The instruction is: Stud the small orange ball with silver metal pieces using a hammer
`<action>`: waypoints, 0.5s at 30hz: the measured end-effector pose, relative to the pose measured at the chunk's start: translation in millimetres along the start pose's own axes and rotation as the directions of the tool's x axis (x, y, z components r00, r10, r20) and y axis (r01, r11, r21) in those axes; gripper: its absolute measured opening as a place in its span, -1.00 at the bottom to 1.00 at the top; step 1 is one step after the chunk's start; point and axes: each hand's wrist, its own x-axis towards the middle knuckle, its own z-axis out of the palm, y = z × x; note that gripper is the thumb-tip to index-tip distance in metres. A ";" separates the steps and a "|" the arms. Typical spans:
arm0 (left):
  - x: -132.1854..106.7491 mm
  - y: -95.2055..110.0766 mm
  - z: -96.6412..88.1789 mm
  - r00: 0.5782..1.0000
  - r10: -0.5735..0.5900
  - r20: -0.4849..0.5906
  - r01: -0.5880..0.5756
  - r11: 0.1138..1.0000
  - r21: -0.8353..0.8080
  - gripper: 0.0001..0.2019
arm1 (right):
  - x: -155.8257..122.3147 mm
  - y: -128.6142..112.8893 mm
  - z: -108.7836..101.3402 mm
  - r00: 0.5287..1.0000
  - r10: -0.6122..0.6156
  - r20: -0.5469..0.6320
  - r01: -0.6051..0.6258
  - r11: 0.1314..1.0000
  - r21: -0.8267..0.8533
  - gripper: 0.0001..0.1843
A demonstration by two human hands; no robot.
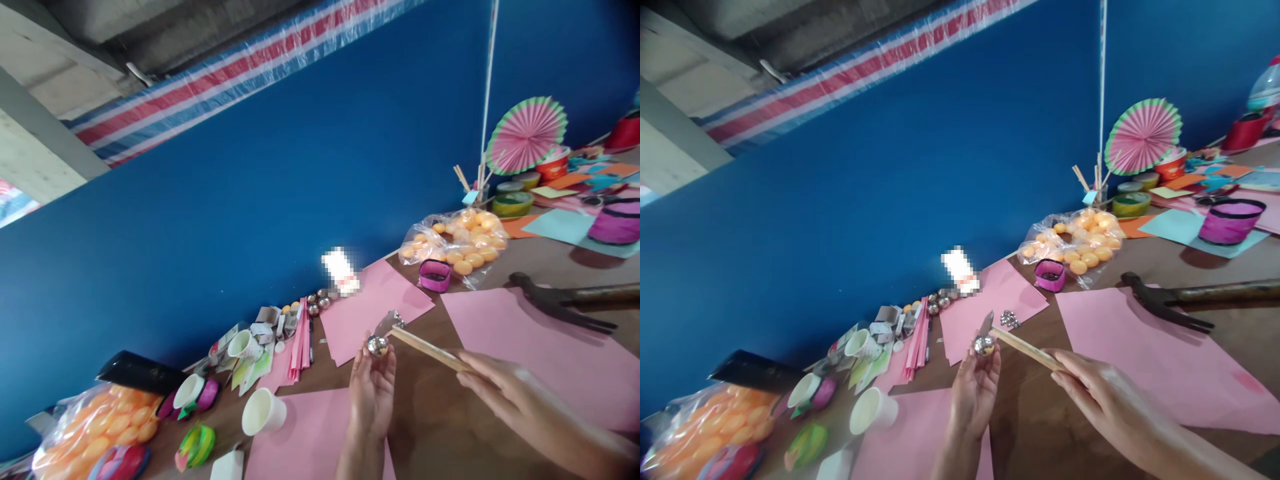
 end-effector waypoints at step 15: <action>0.7 0.6 0.8 0.999 -0.024 -0.026 0.023 1.000 -0.003 -0.84 | -0.1 -3.1 0.5 0.995 -0.013 0.097 0.012 1.000 0.005 -0.77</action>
